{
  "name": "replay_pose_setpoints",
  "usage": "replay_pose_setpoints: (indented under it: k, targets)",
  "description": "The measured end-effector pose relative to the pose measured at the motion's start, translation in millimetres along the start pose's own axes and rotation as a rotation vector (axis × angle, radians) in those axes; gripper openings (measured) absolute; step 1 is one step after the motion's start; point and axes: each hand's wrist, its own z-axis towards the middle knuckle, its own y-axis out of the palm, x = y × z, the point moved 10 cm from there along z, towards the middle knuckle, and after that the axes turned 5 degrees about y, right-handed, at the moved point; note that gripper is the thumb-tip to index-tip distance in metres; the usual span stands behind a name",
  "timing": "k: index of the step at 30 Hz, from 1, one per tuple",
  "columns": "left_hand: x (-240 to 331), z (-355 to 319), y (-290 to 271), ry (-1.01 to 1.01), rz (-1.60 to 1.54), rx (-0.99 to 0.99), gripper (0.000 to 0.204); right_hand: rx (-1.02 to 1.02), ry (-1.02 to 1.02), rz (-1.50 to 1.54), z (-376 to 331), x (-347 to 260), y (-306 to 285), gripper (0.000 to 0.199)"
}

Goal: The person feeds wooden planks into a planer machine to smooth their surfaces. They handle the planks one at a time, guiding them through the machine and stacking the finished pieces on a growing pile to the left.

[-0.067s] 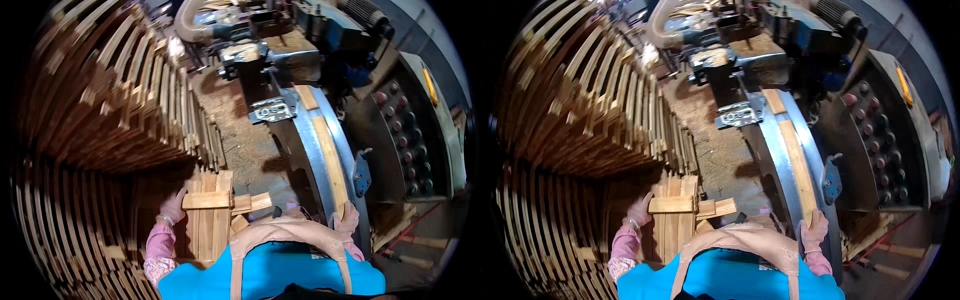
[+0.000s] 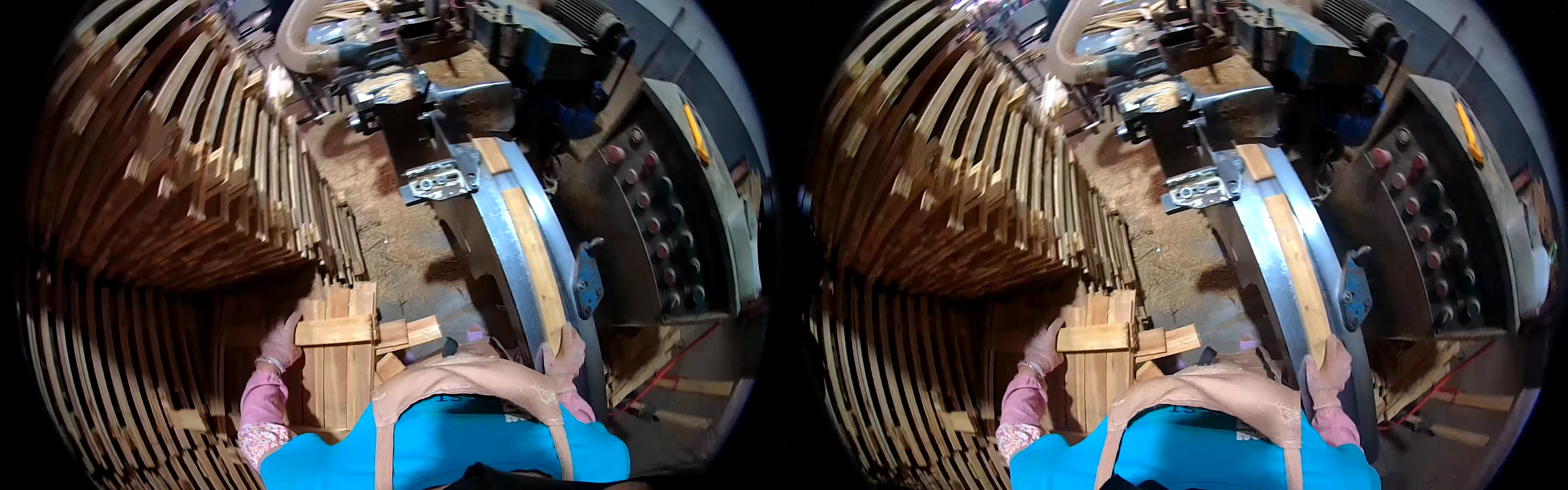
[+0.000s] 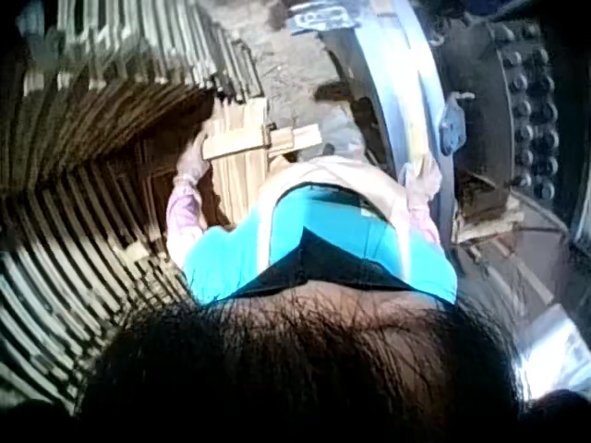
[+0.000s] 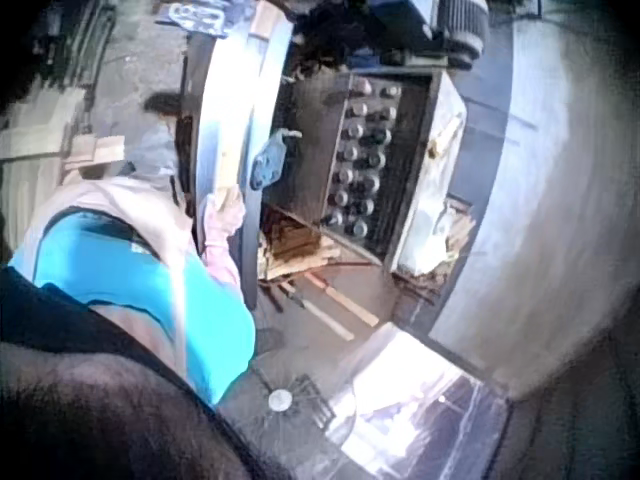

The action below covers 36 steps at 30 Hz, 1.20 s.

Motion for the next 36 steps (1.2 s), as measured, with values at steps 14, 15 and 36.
replay_pose_setpoints:
  k: [14, 15, 36]
  targets:
    - [228.2, 58.7, -239.2, 0.467, -0.598, 0.392, 0.089, 0.109, -0.281, 0.095, 233.2, -116.3, 107.8, 0.048]
    - [251.6, 61.0, -261.6, 0.558, -0.621, 0.472, 0.092, 0.124, -0.276, 0.111, 245.5, -124.7, 112.5, 0.047]
    - [292.2, 360.1, -58.9, 0.198, -0.995, 0.628, 0.047, -0.041, 0.101, 0.022, -28.0, 1.6, 0.8, 0.071]
